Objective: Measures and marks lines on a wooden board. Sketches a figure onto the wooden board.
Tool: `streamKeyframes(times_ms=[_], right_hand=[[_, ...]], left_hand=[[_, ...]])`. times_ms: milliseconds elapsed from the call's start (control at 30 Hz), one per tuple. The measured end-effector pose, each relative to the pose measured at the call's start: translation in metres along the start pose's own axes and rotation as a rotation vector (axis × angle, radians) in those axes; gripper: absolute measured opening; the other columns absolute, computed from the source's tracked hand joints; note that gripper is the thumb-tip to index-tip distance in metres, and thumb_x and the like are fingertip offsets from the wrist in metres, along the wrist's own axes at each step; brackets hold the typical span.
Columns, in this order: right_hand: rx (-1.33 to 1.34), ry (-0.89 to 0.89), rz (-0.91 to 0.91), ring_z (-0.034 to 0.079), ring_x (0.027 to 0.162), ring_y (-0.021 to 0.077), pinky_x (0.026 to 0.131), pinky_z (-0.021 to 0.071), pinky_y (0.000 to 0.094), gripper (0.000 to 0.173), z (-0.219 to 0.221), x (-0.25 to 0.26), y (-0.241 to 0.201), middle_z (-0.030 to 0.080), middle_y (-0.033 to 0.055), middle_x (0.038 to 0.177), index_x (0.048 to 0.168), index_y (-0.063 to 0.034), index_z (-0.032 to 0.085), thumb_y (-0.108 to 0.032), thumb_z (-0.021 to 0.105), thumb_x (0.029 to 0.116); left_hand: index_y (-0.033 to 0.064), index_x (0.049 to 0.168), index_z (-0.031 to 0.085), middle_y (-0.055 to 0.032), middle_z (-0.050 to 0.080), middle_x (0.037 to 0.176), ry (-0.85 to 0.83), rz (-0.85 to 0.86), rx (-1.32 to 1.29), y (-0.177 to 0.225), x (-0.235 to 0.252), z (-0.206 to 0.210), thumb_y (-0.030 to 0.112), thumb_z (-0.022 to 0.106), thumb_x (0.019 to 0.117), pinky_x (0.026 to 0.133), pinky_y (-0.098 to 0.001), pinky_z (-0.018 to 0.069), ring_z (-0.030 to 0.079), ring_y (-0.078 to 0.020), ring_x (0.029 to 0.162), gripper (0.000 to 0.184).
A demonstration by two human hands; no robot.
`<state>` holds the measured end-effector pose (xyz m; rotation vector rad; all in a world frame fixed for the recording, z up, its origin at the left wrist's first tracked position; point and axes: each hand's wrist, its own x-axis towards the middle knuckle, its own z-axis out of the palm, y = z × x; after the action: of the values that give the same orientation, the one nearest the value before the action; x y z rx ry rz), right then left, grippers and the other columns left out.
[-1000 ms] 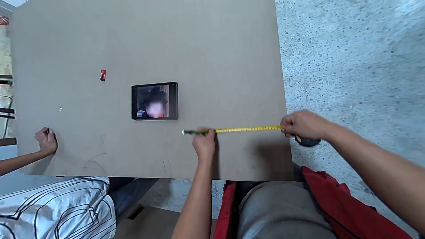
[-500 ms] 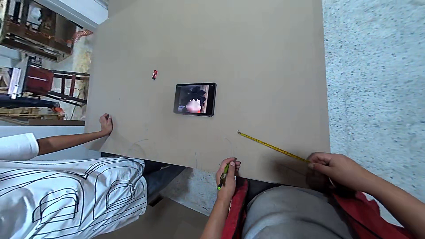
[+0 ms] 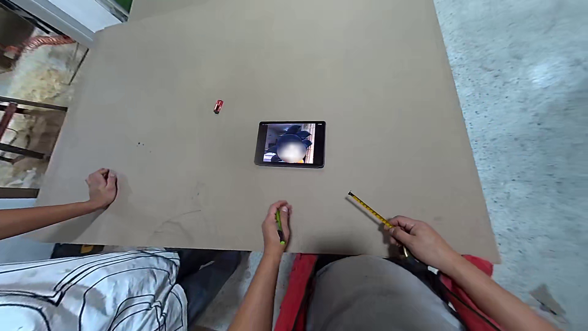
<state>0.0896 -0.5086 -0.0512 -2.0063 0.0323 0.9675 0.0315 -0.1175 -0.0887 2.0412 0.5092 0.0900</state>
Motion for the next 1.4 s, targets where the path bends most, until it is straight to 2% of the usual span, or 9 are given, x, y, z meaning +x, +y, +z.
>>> streamKeyframes(times_ms=[167,333,500,600,667,800,900,1067,1400], right_hand=[[0.096,0.183,0.025,0.069,0.070,0.0088,0.067,0.0590,0.0327,0.021,0.068,0.012,-0.030,0.073,-0.0066,0.078,0.102,-0.0212,0.073,-0.034,0.057,0.1053],[0.114,0.338,0.047,0.069,0.067,0.0082,0.066,0.0605,0.0326,0.019,0.101,0.033,-0.056,0.073,-0.0067,0.076,0.103,-0.0230,0.074,-0.036,0.060,0.1043],[0.025,0.446,-0.033,0.068,0.067,0.0098,0.065,0.0610,0.0360,0.018,0.107,0.066,-0.069,0.071,-0.0049,0.080,0.119,-0.0216,0.067,-0.023,0.056,0.1044],[-0.018,0.502,-0.083,0.067,0.067,0.0103,0.063,0.0599,0.0375,0.019,0.104,0.090,-0.076,0.070,-0.0040,0.080,0.116,-0.0204,0.068,-0.027,0.055,0.1036],[-0.037,0.548,-0.077,0.067,0.067,0.0133,0.064,0.0589,0.0407,0.021,0.101,0.105,-0.087,0.069,-0.0015,0.079,0.110,-0.0180,0.070,-0.034,0.057,0.1049],[-0.119,0.567,-0.077,0.067,0.067,0.0171,0.062,0.0566,0.0431,0.021,0.109,0.130,-0.111,0.068,0.0014,0.078,0.110,-0.0163,0.068,-0.031,0.054,0.1054],[-0.163,0.560,-0.075,0.070,0.071,0.0211,0.062,0.0579,0.0457,0.023,0.125,0.142,-0.125,0.070,0.0048,0.082,0.117,-0.0134,0.066,-0.021,0.050,0.1012],[-0.266,0.580,-0.091,0.071,0.072,0.0212,0.064,0.0574,0.0467,0.034,0.140,0.156,-0.136,0.070,0.0029,0.079,0.113,-0.0175,0.068,-0.042,0.044,0.1095],[-0.336,0.625,-0.023,0.072,0.076,0.0228,0.066,0.0573,0.0494,0.028,0.128,0.173,-0.149,0.073,0.0041,0.083,0.109,-0.0168,0.072,-0.032,0.049,0.1053]], left_hand=[[0.0023,0.146,0.047,-0.0171,0.062,0.138,0.120,-0.051,0.146,-0.011,0.109,-0.061,0.019,0.058,0.1048,0.106,-0.0498,0.0515,0.064,-0.0279,0.122,0.046],[0.0056,0.141,0.053,-0.0158,0.066,0.131,0.071,-0.095,0.158,0.000,0.177,-0.055,0.015,0.061,0.1029,0.102,-0.0504,0.0528,0.066,-0.0279,0.118,0.040],[0.0083,0.139,0.053,-0.0138,0.068,0.126,0.026,-0.117,0.148,0.006,0.143,-0.047,0.018,0.063,0.1025,0.098,-0.0514,0.0551,0.068,-0.0260,0.113,0.039],[0.0118,0.141,0.055,-0.0089,0.068,0.131,-0.068,-0.008,0.180,-0.010,0.115,-0.053,0.021,0.064,0.1018,0.103,-0.0470,0.0549,0.067,-0.0202,0.119,0.042],[0.0114,0.143,0.055,-0.0103,0.063,0.139,-0.057,0.089,0.343,-0.031,0.105,-0.058,0.025,0.062,0.1020,0.107,-0.0535,0.0494,0.060,-0.0268,0.128,0.044],[0.0081,0.140,0.058,-0.0095,0.042,0.162,-0.022,0.293,0.606,-0.079,0.099,-0.058,0.035,0.042,0.1044,0.124,-0.0481,0.0304,0.032,-0.0274,0.153,0.048],[0.0073,0.140,0.058,-0.0100,0.040,0.163,-0.038,0.281,0.636,-0.078,0.100,-0.056,0.034,0.040,0.1050,0.124,-0.0487,0.0299,0.031,-0.0281,0.154,0.048],[0.0065,0.139,0.059,-0.0091,0.039,0.163,-0.047,0.273,0.637,-0.078,0.102,-0.055,0.034,0.040,0.1042,0.124,-0.0481,0.0295,0.030,-0.0279,0.154,0.048],[0.0058,0.137,0.060,-0.0112,0.040,0.163,-0.050,0.273,0.639,-0.079,0.102,-0.056,0.035,0.038,0.1045,0.124,-0.0480,0.0293,0.031,-0.0294,0.154,0.049]])
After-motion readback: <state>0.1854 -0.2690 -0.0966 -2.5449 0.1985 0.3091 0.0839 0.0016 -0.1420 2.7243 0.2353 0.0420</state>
